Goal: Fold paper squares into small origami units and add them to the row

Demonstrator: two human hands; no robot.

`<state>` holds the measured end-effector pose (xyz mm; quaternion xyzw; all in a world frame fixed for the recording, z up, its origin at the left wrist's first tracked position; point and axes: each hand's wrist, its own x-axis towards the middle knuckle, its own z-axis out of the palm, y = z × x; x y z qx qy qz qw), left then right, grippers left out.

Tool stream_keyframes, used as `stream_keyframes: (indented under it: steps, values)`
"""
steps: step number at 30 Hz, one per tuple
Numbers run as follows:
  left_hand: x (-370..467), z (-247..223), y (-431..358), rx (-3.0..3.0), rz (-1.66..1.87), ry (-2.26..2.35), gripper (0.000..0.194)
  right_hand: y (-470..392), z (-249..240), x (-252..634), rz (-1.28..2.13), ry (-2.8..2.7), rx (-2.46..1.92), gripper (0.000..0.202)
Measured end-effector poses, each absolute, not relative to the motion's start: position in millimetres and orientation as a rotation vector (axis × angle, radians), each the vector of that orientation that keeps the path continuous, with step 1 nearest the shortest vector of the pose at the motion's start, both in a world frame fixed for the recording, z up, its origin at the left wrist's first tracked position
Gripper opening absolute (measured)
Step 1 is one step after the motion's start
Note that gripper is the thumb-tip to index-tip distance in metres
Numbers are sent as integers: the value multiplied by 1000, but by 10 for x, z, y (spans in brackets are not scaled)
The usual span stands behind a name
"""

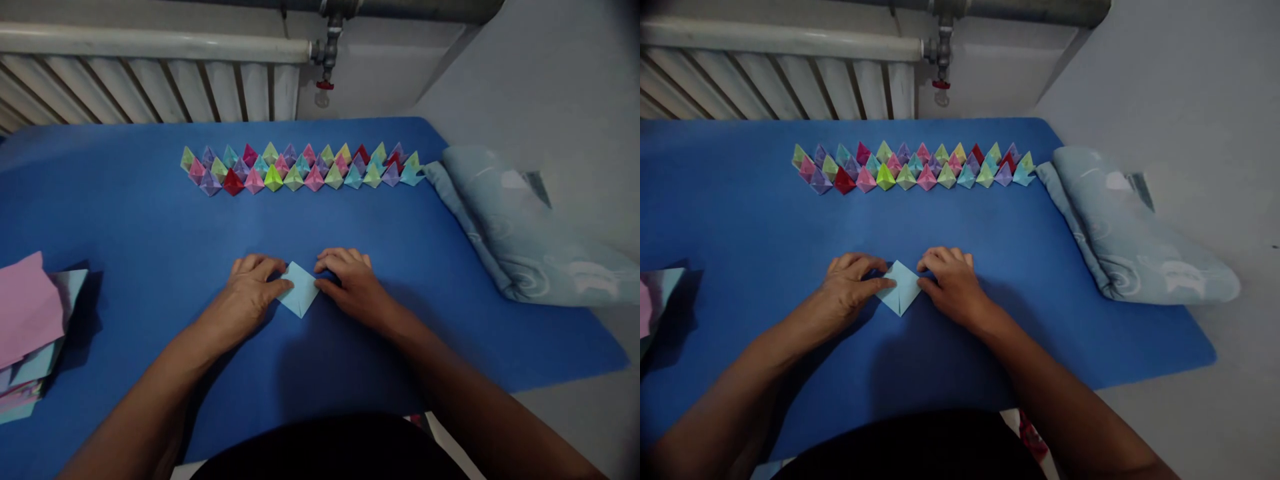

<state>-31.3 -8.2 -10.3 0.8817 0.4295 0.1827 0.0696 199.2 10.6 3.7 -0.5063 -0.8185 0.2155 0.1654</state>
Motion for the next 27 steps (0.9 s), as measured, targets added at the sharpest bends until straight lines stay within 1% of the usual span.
stream_keyframes:
  steps: [4,7,9,12,19,27]
  values:
    - [-292,-17,-102,2657,496,1111,31,79,48,1981,543,-2520,-1143,25]
    - [-300,67,-112,2590,384,1095,26,61,61,1976,556,-2622,-1033,20]
    - [-305,96,-117,2569,340,1107,31,51,71,1971,546,-2630,-1035,17]
    - [-301,98,-120,2564,332,1139,35,38,77,1956,535,-2627,-1049,23]
    - [-293,86,-104,2574,355,1148,26,9,42,1927,461,-2631,-1044,25]
    - [-302,94,-90,2557,357,1144,19,-3,-22,1843,426,-2574,-1131,15]
